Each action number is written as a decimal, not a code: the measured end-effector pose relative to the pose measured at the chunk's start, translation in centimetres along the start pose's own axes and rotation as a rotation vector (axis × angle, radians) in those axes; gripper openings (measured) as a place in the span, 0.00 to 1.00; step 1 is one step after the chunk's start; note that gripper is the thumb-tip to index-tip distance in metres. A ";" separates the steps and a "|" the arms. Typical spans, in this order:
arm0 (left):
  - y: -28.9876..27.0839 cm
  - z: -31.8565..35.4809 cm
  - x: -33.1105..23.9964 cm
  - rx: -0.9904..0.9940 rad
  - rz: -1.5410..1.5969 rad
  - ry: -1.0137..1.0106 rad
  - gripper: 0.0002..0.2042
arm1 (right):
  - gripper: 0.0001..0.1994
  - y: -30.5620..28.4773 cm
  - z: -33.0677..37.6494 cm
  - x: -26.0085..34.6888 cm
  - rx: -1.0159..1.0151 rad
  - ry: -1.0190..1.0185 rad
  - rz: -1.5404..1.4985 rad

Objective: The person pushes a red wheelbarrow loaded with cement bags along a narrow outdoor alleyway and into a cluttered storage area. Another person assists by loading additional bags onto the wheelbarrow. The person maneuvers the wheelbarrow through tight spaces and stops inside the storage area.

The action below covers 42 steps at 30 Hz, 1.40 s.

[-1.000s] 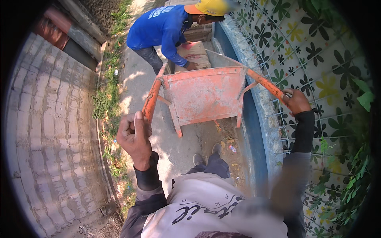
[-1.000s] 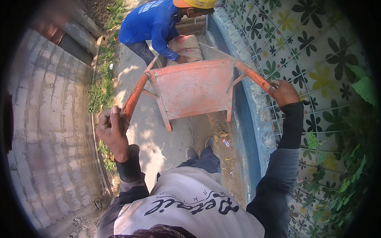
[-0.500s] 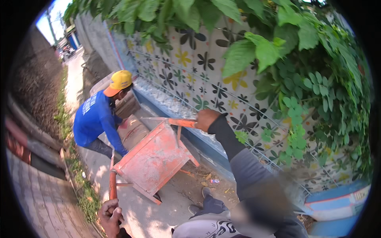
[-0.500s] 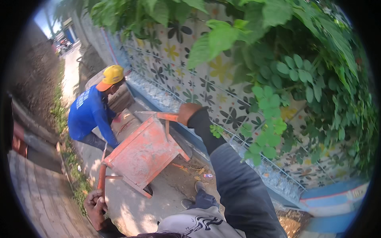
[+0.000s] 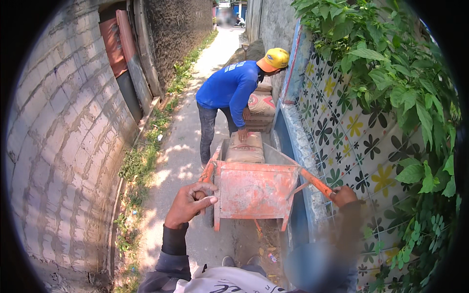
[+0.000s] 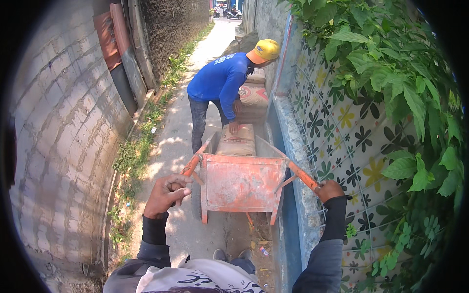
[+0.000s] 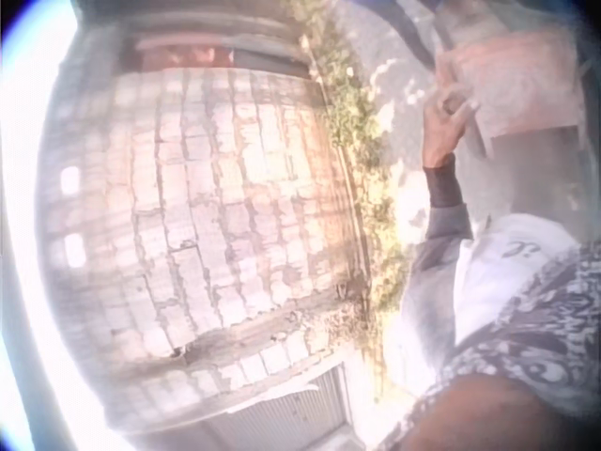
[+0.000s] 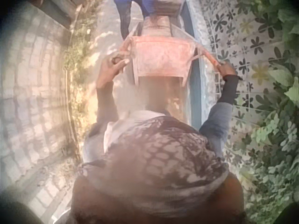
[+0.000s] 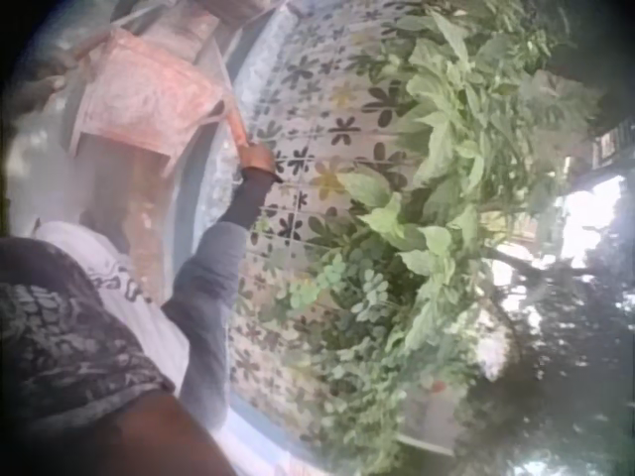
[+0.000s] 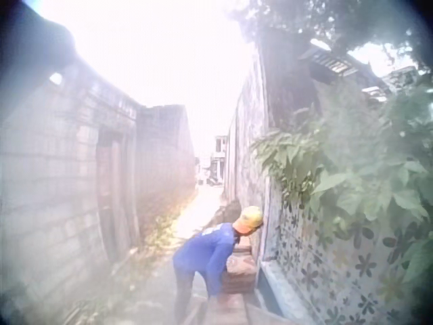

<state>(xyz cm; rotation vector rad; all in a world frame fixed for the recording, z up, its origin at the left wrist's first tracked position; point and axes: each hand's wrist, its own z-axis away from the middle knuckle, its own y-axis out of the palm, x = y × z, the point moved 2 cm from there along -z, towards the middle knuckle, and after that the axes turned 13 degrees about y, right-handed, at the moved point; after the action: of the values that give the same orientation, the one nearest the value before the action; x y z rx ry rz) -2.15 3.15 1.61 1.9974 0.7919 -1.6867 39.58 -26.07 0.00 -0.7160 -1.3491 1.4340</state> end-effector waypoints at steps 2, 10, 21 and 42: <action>0.1 0.0 0.0 -0.002 -0.020 0.008 0.15 | 0.16 0.1 0.0 -0.4 -0.002 0.006 -0.007; -0.3 -0.4 0.9 -0.016 -0.007 0.063 0.15 | 0.17 0.2 -0.4 -0.3 -0.013 0.012 0.013; 0.0 -0.3 0.8 -0.050 -0.045 0.077 0.14 | 0.17 0.0 0.0 0.1 0.042 0.070 -0.013; 0.0 -0.3 2.0 -0.106 -0.024 0.121 0.13 | 0.18 0.1 0.1 0.5 0.112 0.119 -0.122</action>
<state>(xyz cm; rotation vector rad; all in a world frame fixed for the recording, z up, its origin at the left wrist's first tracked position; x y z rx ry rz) -1.74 3.63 -0.29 2.0389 0.9302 -1.5148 39.34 -25.64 0.04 -0.6253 -1.1907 1.3381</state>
